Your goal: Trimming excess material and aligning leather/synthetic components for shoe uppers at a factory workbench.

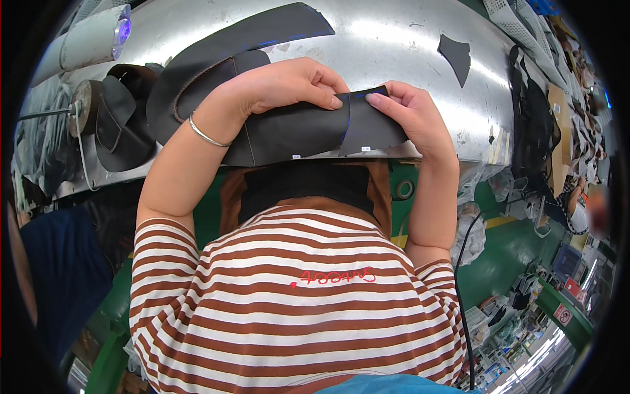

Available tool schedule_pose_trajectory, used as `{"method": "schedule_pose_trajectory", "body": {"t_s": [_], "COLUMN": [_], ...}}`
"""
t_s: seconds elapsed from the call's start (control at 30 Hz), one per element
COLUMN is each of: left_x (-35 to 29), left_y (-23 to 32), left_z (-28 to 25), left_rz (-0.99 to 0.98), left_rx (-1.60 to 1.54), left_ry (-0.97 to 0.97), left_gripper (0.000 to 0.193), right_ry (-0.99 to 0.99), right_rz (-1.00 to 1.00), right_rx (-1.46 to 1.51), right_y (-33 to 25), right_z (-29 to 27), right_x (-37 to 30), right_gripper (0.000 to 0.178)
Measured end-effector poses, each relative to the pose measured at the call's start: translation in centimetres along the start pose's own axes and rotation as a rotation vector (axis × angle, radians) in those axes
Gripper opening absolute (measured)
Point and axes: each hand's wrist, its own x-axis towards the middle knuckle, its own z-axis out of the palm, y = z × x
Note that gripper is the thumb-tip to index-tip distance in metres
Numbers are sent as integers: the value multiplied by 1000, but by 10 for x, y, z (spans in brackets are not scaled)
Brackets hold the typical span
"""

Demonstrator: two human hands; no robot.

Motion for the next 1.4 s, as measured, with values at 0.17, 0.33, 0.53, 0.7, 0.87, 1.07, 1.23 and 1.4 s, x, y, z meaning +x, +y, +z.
{"method": "schedule_pose_trajectory", "body": {"t_s": [0.17, 0.33, 0.53, 0.7, 0.87, 1.07, 1.23, 1.4], "left_x": [-1, -1, 3, 8, 9, 7, 5, 5], "left_y": [1, 3, 6, 7, -4, 0, -1, -1], "left_z": [1, 2, 8, 8, 3, 6, 7, 7], "left_rz": [-5, -9, -14, -32, 28, 41, 53, 53], "left_rx": [0, 37, 37, 26, -144, -113, -1, -79], "left_ry": [-1, 7, 100, 121, 157, 137, 165, 162], "left_gripper": [27, 26, 24, 23, 22, 21, 21, 21], "right_ry": [-2, -4, -15, 16, 263, 426, 545, 491], "right_rz": [-2, -6, -24, -39, -560, -1017, -798, -790], "right_rx": [-32, -56, -45, -67, -545, -984, -448, -465], "right_y": [1, 1, -4, -1, 7, 29, 19, 22], "right_z": [-1, -2, 0, -2, 15, 26, 30, 35], "right_x": [0, 0, -2, -3, -33, -34, -26, -27], "right_gripper": [27, 27, 26, 36, 85, 54, 20, 25]}}
